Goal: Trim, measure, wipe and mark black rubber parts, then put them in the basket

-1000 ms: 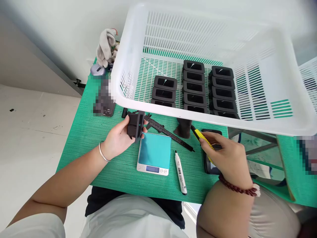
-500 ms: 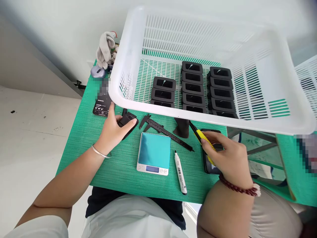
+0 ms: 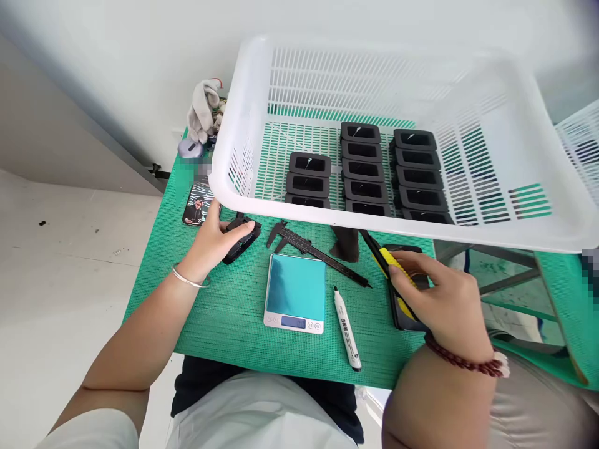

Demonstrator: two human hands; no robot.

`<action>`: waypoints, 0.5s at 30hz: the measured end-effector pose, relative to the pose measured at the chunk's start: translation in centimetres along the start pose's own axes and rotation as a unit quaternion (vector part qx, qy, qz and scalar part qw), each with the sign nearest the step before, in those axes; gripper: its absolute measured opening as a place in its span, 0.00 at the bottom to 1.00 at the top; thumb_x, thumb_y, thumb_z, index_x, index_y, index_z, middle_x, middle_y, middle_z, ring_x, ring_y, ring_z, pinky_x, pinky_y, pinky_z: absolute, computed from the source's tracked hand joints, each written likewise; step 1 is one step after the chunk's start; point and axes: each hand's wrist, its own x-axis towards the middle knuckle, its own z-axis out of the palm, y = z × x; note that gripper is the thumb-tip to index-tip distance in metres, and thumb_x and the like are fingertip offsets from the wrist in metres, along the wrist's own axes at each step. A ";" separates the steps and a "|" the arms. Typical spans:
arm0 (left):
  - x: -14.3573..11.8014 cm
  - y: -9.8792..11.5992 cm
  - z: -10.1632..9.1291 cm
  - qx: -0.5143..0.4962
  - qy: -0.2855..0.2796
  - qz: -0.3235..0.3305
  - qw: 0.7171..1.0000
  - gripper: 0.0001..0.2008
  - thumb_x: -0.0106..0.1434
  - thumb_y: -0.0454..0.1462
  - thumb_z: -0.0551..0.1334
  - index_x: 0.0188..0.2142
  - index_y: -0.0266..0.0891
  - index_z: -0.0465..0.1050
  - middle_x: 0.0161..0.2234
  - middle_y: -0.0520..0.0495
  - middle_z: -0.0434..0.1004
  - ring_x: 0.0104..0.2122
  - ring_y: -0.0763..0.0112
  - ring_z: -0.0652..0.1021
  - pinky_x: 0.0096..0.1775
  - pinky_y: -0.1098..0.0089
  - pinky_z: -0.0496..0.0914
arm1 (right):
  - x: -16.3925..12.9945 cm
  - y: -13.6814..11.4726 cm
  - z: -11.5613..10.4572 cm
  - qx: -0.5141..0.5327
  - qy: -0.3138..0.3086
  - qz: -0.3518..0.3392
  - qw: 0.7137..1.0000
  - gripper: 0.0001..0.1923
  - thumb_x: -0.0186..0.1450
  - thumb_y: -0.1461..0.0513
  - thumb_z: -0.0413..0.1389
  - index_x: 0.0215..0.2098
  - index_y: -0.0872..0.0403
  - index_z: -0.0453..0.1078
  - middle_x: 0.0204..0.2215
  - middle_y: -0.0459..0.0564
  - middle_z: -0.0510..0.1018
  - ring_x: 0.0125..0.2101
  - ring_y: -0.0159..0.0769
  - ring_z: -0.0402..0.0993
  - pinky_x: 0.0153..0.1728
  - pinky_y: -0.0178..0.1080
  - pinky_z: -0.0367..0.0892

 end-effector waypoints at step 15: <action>-3.1 -2.8 2.5 -0.053 -0.109 -0.119 0.986 0.26 0.51 0.57 0.69 0.31 0.38 0.69 0.27 0.51 0.72 0.29 0.71 0.74 0.27 0.73 0.67 | -1.0 -2.4 2.3 0.095 -0.005 -0.050 0.994 0.14 0.71 0.60 0.46 0.52 0.52 0.67 0.35 0.51 0.79 0.30 0.37 0.77 0.30 0.39 0.71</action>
